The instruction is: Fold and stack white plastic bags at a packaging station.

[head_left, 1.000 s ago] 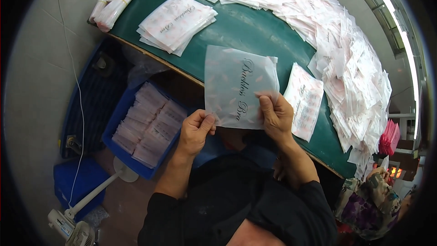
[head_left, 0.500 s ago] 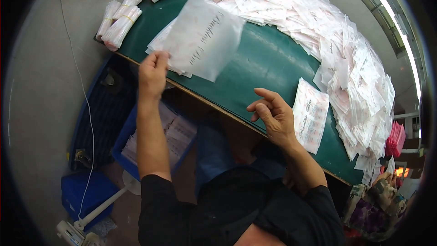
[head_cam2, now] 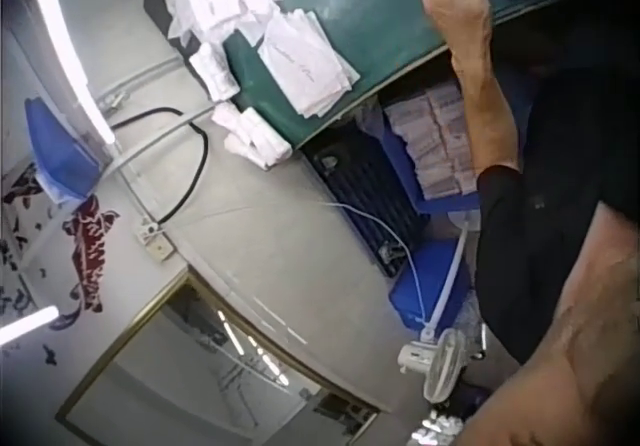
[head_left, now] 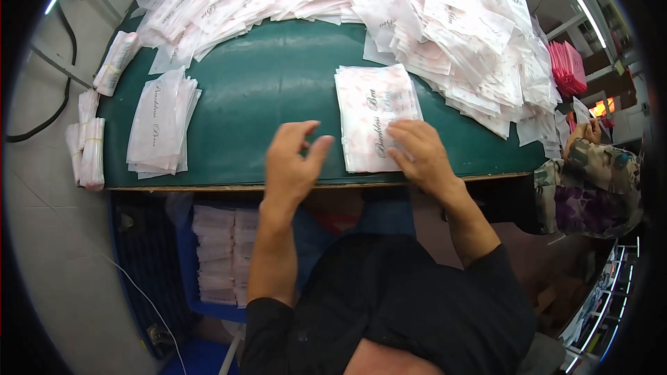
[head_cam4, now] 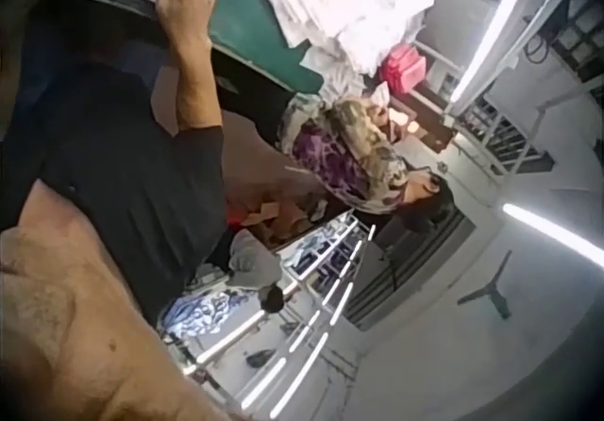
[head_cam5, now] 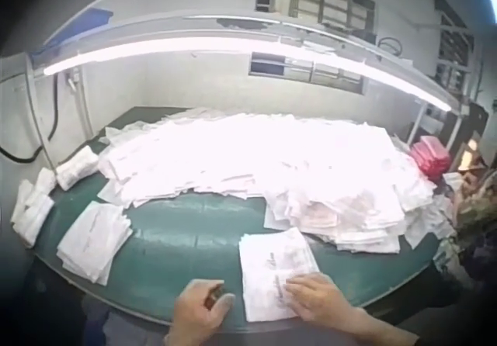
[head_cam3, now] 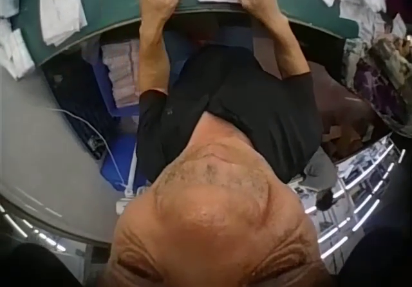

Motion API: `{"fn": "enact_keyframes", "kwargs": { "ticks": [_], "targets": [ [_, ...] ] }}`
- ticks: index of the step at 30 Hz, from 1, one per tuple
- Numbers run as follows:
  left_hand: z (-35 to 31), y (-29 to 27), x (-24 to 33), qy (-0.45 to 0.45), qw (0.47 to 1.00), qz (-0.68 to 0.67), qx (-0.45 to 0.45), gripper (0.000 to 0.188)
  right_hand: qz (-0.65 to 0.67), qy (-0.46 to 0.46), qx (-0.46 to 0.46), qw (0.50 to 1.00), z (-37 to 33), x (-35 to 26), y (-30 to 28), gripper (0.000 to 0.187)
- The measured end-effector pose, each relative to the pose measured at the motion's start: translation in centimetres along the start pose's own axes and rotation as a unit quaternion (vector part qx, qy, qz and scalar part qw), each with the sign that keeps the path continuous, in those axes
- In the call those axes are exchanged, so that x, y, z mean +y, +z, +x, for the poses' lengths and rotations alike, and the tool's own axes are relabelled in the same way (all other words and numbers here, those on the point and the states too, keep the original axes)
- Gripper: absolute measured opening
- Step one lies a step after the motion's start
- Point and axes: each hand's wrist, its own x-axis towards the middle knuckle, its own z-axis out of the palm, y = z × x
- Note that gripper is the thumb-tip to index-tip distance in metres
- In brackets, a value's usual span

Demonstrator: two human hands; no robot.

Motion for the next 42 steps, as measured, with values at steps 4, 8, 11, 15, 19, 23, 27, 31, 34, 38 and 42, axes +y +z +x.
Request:
{"fn": "enact_keyframes", "kwargs": {
  "ticks": [4, 8, 11, 15, 19, 23, 27, 31, 34, 38, 42],
  "targets": [
    [0.1, 8.4, 2.2, -0.003, 0.997, 0.074, -0.007, 0.029, -0.028, -0.011, -0.077, 0.997, -3.4, 2.5, -0.3, 0.048],
    [-0.3, 10.6, 4.1, -0.028, 0.996, 0.083, 0.026, 0.025, 0.01, 0.005, -0.064, 0.998, -4.6, 4.1, -1.3, 0.048],
    [-0.3, 12.3, 5.8, -0.055, 0.994, 0.082, 0.046, 0.021, 0.007, -0.006, -0.052, 0.999, -5.1, 6.0, -2.3, 0.047],
    [-1.0, 14.0, 6.8, -0.037, 0.993, 0.101, 0.045, 0.018, 0.026, -0.01, -0.052, 0.998, -6.8, 7.2, -3.6, 0.046],
    [-1.0, 14.6, 7.8, 0.006, 0.989, 0.141, 0.044, 0.014, 0.023, -0.01, -0.043, 0.999, -7.4, 7.9, -4.3, 0.045],
    [-1.3, 15.3, 9.3, -0.015, 0.986, 0.16, 0.054, 0.013, 0.023, -0.022, -0.035, 0.999, -7.8, 8.6, -4.7, 0.042],
    [-2.1, 15.3, 10.0, -0.088, 0.989, 0.11, 0.041, 0.011, 0.036, -0.024, -0.023, 0.999, -8.0, 8.5, -5.2, 0.043],
    [-4.1, 14.0, 12.9, -0.029, 0.998, 0.045, 0.031, 0.009, 0.06, -0.057, 0.211, 0.974, -7.0, 7.2, -7.6, 0.053],
    [-6.3, 12.5, 14.8, 0.059, 0.997, 0.044, 0.01, 0.007, -0.075, -0.228, 0.144, 0.96, -4.6, 2.7, -11.2, 0.04],
    [-9.2, 7.4, 15.4, 0.091, 0.983, 0.157, -0.04, 0.007, -0.006, -0.293, -0.011, 0.956, -3.3, 1.8, -11.0, 0.004],
    [-12.5, 5.4, 13.6, 0.042, 0.996, 0.072, -0.013, 0.007, 0.075, -0.236, -0.016, 0.969, -4.2, -0.2, -10.2, 0.014]
  ]
}}
